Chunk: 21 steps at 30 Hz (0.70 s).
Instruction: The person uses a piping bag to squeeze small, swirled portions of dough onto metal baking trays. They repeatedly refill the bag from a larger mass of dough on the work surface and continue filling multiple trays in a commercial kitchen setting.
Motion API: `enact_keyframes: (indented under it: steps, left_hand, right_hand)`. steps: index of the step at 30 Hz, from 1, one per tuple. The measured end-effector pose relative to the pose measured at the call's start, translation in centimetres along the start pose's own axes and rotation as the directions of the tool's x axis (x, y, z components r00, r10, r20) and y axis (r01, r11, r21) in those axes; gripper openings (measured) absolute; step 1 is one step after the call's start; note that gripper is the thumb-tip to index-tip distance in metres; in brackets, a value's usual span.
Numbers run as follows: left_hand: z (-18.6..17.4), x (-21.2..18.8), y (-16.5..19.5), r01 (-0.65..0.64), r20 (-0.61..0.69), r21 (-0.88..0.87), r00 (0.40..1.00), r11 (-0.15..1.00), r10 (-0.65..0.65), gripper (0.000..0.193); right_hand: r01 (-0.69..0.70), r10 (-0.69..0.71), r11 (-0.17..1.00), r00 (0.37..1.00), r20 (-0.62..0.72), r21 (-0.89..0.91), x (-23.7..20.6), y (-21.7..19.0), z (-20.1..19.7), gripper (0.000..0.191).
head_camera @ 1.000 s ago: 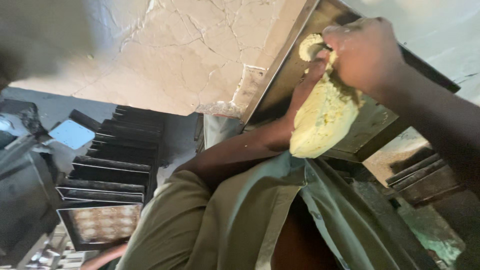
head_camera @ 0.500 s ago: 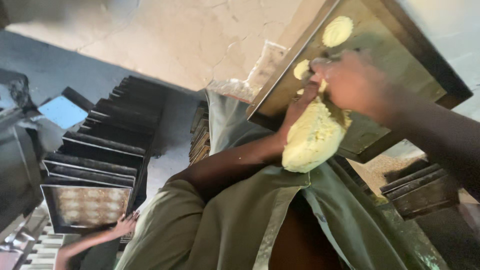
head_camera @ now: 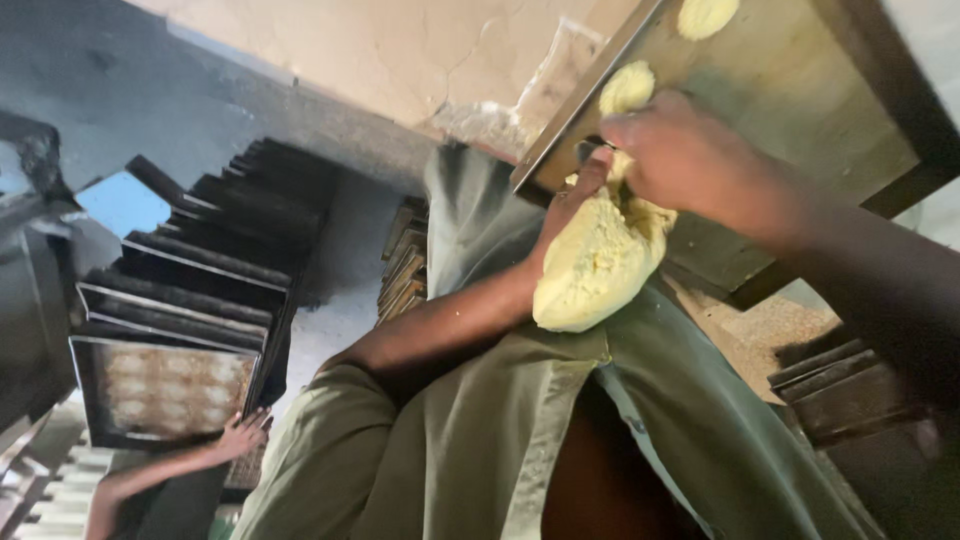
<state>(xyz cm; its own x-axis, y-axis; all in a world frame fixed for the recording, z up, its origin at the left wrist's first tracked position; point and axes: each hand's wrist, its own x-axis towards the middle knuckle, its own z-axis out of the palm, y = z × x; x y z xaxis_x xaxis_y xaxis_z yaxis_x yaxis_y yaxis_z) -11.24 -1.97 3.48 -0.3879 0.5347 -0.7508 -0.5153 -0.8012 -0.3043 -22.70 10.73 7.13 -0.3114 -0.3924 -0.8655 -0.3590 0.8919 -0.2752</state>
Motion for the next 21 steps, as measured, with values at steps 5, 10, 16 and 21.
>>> enact_keyframes:
  steps: [5,10,16,21]
  left_hand:
    - [-3.4,-0.2,-1.6,-0.045,-0.004,0.032,0.999,0.998,0.045,0.041]
    - [-4.8,-2.1,-2.3,-0.112,0.147,0.074,0.984,0.991,0.100,0.044]
    - [-1.6,-2.6,-3.2,-0.068,0.168,0.137,0.985,0.988,0.045,0.041]
    - [2.2,-0.8,-6.4,0.043,0.187,0.390,0.974,0.920,-0.125,0.046]
  right_hand:
    - [0.091,-0.100,0.992,0.989,-0.110,-0.089,1.9,-1.9,3.9,0.028]
    - [0.059,-0.092,0.986,0.972,-0.215,-0.157,-1.5,-4.2,3.0,0.025]
    - [0.357,-0.209,0.920,0.795,-0.569,0.162,-12.6,-0.1,6.9,0.081]
    - [0.379,0.271,0.727,0.608,-0.746,0.573,-13.4,0.6,11.6,0.062]
